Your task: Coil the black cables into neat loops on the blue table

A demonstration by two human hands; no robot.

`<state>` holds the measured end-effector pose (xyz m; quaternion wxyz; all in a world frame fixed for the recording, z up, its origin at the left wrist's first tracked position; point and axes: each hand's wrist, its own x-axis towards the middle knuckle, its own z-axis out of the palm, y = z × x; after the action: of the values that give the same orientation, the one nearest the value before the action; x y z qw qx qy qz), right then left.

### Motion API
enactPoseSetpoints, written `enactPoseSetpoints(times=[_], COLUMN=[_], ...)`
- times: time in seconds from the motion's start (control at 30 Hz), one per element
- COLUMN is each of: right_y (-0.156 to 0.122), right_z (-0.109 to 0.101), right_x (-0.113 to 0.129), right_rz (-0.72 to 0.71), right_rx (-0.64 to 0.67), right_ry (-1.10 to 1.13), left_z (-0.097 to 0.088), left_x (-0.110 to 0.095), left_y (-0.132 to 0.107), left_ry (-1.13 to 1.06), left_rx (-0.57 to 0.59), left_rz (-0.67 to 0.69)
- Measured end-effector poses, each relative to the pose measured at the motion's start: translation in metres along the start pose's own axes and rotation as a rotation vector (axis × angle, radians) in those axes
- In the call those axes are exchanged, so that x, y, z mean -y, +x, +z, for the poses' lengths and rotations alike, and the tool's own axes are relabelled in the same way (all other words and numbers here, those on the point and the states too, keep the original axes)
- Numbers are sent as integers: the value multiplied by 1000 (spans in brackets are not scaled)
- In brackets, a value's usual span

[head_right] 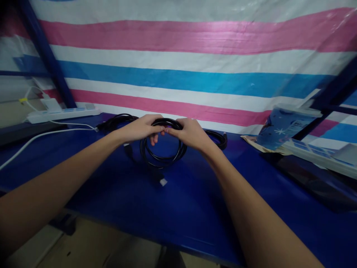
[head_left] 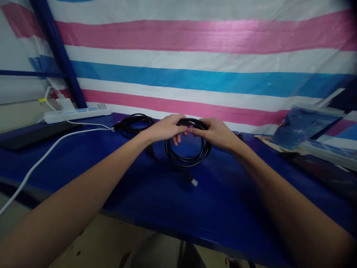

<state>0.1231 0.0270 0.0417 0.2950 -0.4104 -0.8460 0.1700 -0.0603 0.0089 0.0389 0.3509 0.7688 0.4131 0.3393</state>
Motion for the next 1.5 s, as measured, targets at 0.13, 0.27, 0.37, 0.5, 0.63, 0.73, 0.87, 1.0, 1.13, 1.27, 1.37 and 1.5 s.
enactPoseSetpoints(times=[0.13,0.27,0.37,0.5,0.63,0.73,0.87,1.0,1.13,1.27,1.37,1.5], right_y=[-2,0,3,1,1,5,10,5,1,4,6,7], right_z=[2,5,6,1,-5,-7,-10,-11,-7,-8,-10,-10], right_x=[9,14,12,6,-1,-4,-5,0,1,-16,-26,-22], right_rz=[166,209,126,74,130,82,15,-84,-224,-221,-184,-204], right_rx=[44,-214,-379,-270,-73,-273,-662,-932,-936,-934,-984,-1027], right_ry=[580,611,578,533,631,620,413,179,5,3,17,54], left_z=[3,5,11,11,3,8,25,36,36,35,35,34], left_x=[4,6,6,1,-8,-14,-17,-9,8,22,23,15], left_y=[3,7,10,8,-4,-9,0,14,16,13,11,8], left_ry=[66,-4,-231,-645,-727,-671,-594,-345,-22,30,-87,-375], left_rx=[-148,-264,-299,-290,-43,253,25,-409,-577,-552,-395,-68], left_rz=[95,113,29,-39,28,52,45,46,80,41,-114,-299])
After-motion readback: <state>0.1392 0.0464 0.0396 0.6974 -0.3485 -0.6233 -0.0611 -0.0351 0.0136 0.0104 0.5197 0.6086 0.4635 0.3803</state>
